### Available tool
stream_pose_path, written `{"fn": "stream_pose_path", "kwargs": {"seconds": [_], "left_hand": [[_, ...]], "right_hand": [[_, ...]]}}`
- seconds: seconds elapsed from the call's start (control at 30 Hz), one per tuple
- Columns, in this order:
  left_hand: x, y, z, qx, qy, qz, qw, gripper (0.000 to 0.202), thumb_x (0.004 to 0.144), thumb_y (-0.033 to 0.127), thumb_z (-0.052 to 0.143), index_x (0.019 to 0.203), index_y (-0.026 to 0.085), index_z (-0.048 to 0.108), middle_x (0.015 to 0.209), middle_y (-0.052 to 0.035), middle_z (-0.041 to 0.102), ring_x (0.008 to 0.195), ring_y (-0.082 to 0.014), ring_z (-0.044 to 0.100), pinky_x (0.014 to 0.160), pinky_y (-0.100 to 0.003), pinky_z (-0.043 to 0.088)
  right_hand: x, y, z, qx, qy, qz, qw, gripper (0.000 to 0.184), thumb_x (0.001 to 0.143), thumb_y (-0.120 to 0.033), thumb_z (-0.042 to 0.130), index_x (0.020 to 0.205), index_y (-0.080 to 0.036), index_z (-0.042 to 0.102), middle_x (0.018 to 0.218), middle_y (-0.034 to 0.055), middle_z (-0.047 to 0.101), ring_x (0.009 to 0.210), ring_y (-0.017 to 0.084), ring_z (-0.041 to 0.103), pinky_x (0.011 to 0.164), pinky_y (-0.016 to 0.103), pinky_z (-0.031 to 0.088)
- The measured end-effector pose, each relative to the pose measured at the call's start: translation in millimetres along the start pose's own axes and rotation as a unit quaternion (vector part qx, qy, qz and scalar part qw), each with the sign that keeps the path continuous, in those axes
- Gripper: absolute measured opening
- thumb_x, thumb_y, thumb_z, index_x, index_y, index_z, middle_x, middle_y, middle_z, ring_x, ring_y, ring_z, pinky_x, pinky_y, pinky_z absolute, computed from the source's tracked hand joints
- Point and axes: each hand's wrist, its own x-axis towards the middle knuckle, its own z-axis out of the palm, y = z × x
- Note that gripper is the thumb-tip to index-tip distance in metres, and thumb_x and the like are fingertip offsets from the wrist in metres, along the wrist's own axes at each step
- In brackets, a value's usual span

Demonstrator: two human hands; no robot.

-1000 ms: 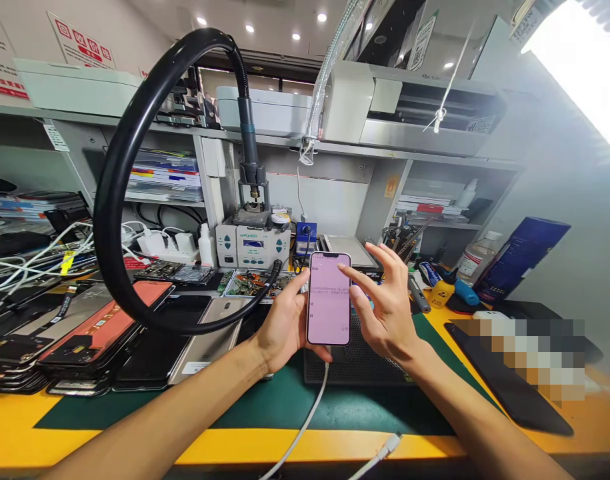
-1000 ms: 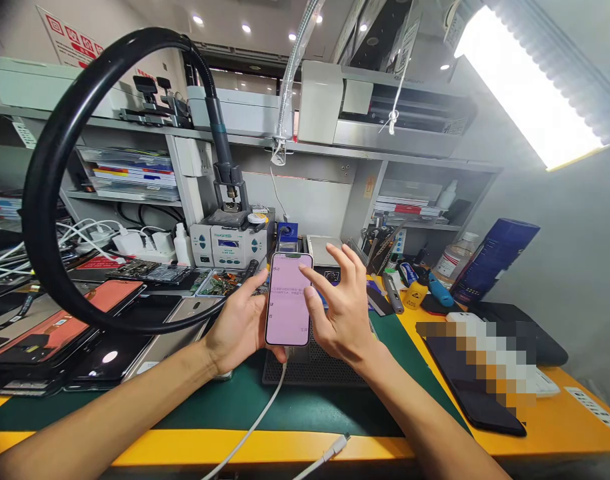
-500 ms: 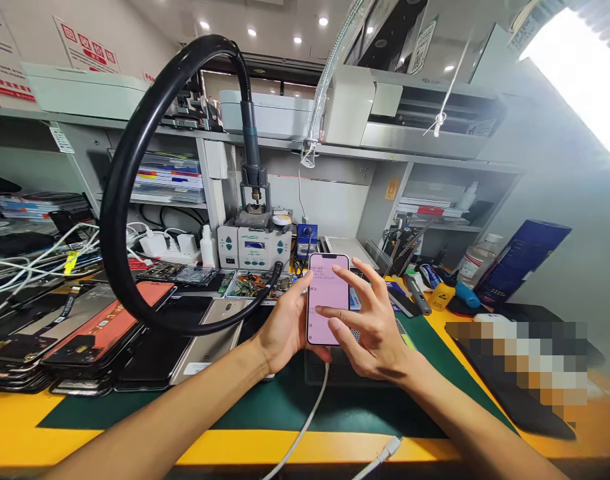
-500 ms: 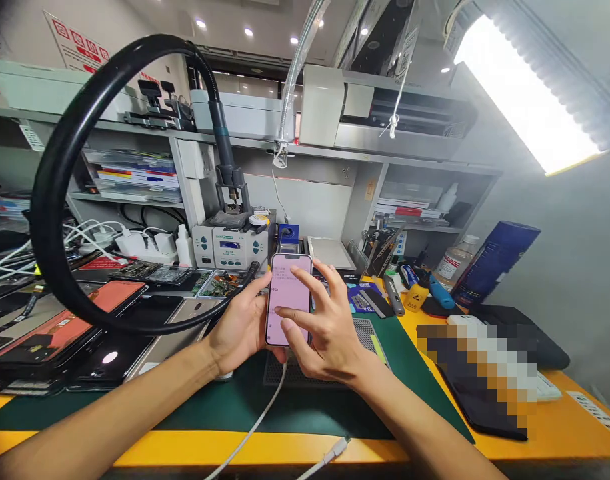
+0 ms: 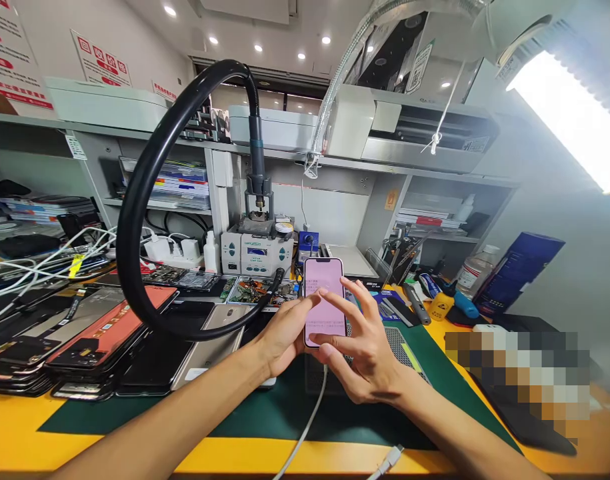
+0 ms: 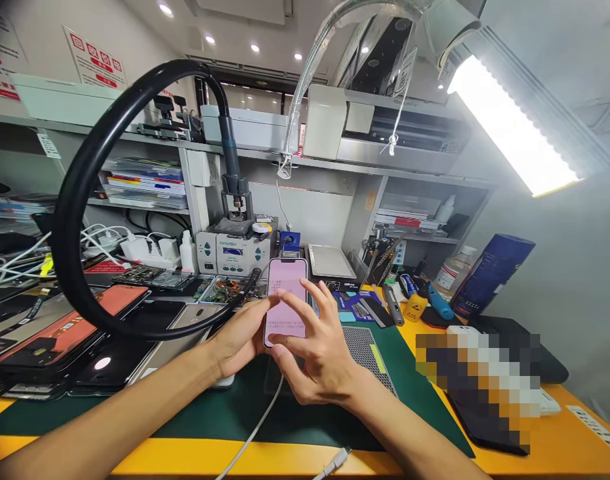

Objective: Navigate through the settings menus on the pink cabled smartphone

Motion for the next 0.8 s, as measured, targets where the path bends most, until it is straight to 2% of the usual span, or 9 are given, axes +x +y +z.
{"fn": "stream_pose_path", "kwargs": {"seconds": [0.1,0.27,0.4,0.53,0.7,0.8], "left_hand": [[-0.2,-0.3,-0.2,0.006,-0.003,-0.001,1.0,0.037,0.098,0.04,0.063,0.123,0.013,0.071,0.098,-0.0123,0.074,0.072,-0.018,0.068,0.05,-0.022,0.051],[-2.1,1.6,-0.4,0.01,-0.009,0.004,1.0,0.039,0.097,0.034,0.062,0.132,0.015,0.066,0.106,-0.0141,0.074,0.08,-0.0196,0.07,0.05,-0.021,0.05],[-3.3,2.6,-1.6,0.044,-0.049,-0.003,0.998,0.042,0.089,0.023,0.065,0.13,0.015,0.066,0.112,-0.0146,0.072,0.081,-0.0219,0.069,0.051,-0.028,0.057],[-4.9,2.9,-0.7,0.064,-0.084,-0.021,0.994,0.045,0.078,0.011,0.067,0.122,0.012,0.068,0.106,-0.0134,0.071,0.085,-0.0245,0.069,0.051,-0.031,0.061],[-6.0,2.1,0.5,0.062,-0.116,-0.025,0.991,0.046,0.071,0.005,0.068,0.116,0.012,0.068,0.096,-0.0087,0.068,0.08,-0.0207,0.065,0.054,-0.031,0.062],[-5.1,3.2,-1.8,0.044,-0.124,-0.029,0.991,0.054,0.066,0.004,0.065,0.119,0.014,0.067,0.096,-0.0073,0.068,0.077,-0.0195,0.064,0.053,-0.031,0.061]], "right_hand": [[-1.1,-1.7,0.5,0.002,-0.007,-0.01,1.0,0.022,0.088,-0.021,0.062,0.091,-0.028,0.083,0.153,0.0091,0.055,0.152,0.038,0.035,0.12,0.072,0.028],[-2.6,-3.0,-1.4,0.015,-0.007,-0.029,0.999,0.019,0.084,-0.022,0.062,0.081,-0.026,0.08,0.148,0.0083,0.06,0.15,0.039,0.039,0.121,0.071,0.027],[-1.7,5.2,-8.1,0.014,0.062,-0.021,0.998,0.025,0.082,-0.021,0.059,0.095,-0.024,0.08,0.14,0.0113,0.062,0.141,0.04,0.047,0.114,0.068,0.039],[1.4,21.3,-13.5,-0.061,0.124,0.059,0.989,0.031,0.089,-0.019,0.055,0.11,-0.025,0.077,0.142,0.0119,0.059,0.139,0.038,0.047,0.112,0.065,0.041],[2.8,31.5,-12.3,-0.096,0.098,0.088,0.987,0.034,0.093,-0.022,0.056,0.121,-0.027,0.075,0.152,0.0108,0.049,0.146,0.039,0.04,0.116,0.067,0.037],[1.4,28.5,-11.0,-0.081,0.087,0.07,0.99,0.031,0.092,-0.02,0.058,0.113,-0.029,0.078,0.154,0.008,0.049,0.147,0.039,0.038,0.116,0.066,0.038]]}}
